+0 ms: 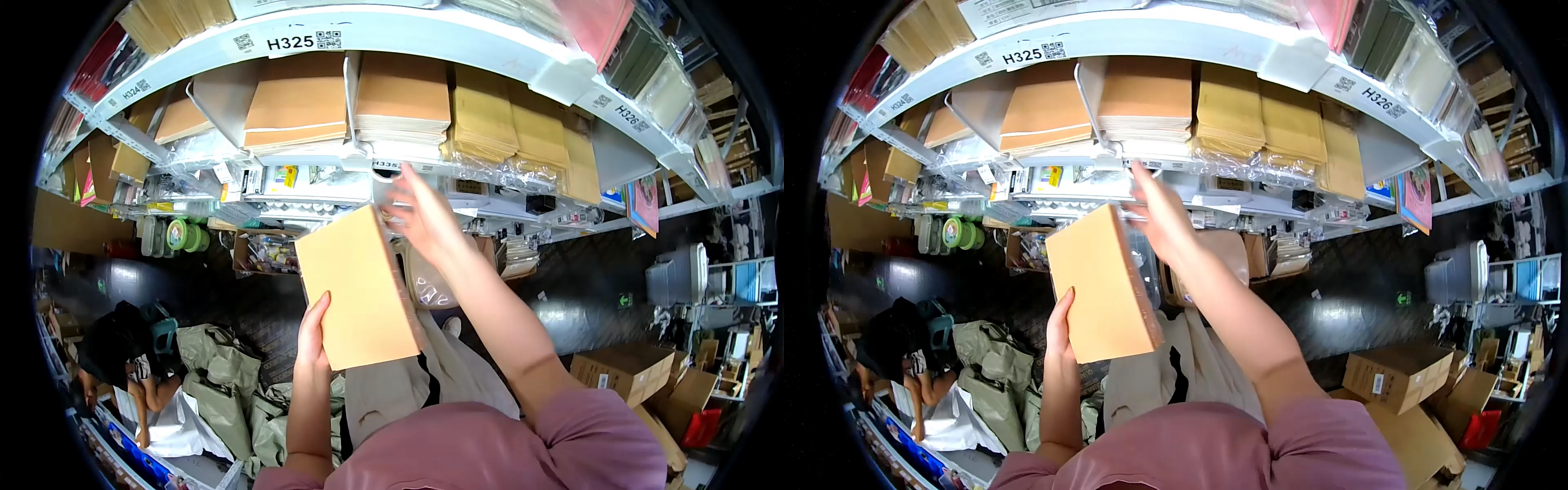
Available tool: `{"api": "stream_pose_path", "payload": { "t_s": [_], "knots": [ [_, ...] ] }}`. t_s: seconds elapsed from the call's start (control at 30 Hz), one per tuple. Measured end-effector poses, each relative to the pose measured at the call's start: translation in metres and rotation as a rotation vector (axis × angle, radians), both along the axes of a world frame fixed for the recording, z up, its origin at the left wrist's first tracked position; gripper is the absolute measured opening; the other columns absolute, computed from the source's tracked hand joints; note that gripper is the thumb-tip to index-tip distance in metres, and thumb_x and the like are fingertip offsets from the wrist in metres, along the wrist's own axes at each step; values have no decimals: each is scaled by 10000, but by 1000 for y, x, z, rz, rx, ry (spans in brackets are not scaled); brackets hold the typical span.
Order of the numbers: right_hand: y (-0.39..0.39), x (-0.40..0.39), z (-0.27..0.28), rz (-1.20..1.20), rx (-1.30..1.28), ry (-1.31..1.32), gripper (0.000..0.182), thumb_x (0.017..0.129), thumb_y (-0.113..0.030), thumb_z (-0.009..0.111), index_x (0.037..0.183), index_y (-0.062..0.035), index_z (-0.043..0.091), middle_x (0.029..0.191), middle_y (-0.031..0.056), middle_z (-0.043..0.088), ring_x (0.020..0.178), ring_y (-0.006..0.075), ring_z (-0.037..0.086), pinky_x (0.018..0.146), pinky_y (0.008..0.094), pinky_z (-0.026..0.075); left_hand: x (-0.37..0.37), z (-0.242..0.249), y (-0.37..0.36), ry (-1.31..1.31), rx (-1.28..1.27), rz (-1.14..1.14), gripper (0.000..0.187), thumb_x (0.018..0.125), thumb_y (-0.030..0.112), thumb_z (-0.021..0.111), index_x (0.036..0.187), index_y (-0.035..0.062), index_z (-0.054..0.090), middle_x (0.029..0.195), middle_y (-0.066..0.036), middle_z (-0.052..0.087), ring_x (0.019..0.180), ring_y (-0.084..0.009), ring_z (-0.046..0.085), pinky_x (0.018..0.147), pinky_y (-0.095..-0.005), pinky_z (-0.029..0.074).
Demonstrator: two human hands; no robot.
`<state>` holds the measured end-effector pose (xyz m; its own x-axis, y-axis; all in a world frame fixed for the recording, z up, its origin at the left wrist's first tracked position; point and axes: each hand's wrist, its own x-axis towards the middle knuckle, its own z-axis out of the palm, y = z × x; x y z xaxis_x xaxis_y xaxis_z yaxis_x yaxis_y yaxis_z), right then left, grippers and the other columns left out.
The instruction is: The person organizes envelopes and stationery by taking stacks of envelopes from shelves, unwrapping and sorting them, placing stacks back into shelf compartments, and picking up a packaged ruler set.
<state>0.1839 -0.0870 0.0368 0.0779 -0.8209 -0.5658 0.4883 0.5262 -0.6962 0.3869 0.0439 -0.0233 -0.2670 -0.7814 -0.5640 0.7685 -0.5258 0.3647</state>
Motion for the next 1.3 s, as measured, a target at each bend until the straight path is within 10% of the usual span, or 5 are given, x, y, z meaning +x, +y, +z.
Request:
{"api": "stream_pose_path", "payload": {
  "t_s": [0.07, 0.27, 0.7, 0.97, 1.3],
  "knots": [
    [53, -14, 36, 158, -160, -27, 589, 895, -374, 503, 1319, -11, 315, 1249, 122, 428, 1065, 186, 456, 904, 329, 365, -12, 20, -16, -89, -80, -17, 395, 883, 165, 512, 1236, 11, 423, 1104, -132, 565, 987, -218, 576, 820, -332, 494],
    [110, -56, 38, 171, -291, 240, 672, 853, -144, 583, 1374, 0, 184, 1289, 147, 394, 1175, 203, 407, 957, 321, 359, -68, 87, -74, -243, -281, -156, 412, 870, 154, 546, 1228, -3, 413, 1098, -121, 562, 983, -185, 573, 798, -296, 492],
    [-47, -75, 78, -52, -400, 103, 488, 801, -67, 591, 1240, 6, 391, 1141, 141, 519, 1019, 237, 549, 818, 383, 490, -81, 136, -215, -73, -401, -302, 376, 897, 272, 493, 1143, -12, 492, 1094, -143, 566, 971, -218, 578, 852, -339, 472],
    [-133, -70, 73, -160, -235, 192, 212, 867, -56, 515, 1055, 41, 541, 1057, 168, 560, 955, 267, 572, 838, 412, 499, -52, 94, -159, -268, -560, -67, 388, 907, 224, 455, 1199, -28, 413, 1215, -184, 476, 1095, -291, 501, 951, -395, 403],
    [-158, -60, 57, 28, -89, 423, 242, 895, -138, 492, 1096, -16, 548, 1101, 122, 563, 1004, 246, 559, 862, 378, 490, -12, 9, -136, -237, -123, 260, 264, 863, 107, 499, 1101, -3, 470, 1033, -118, 521, 933, -213, 541, 830, -347, 471]
  ]
}}
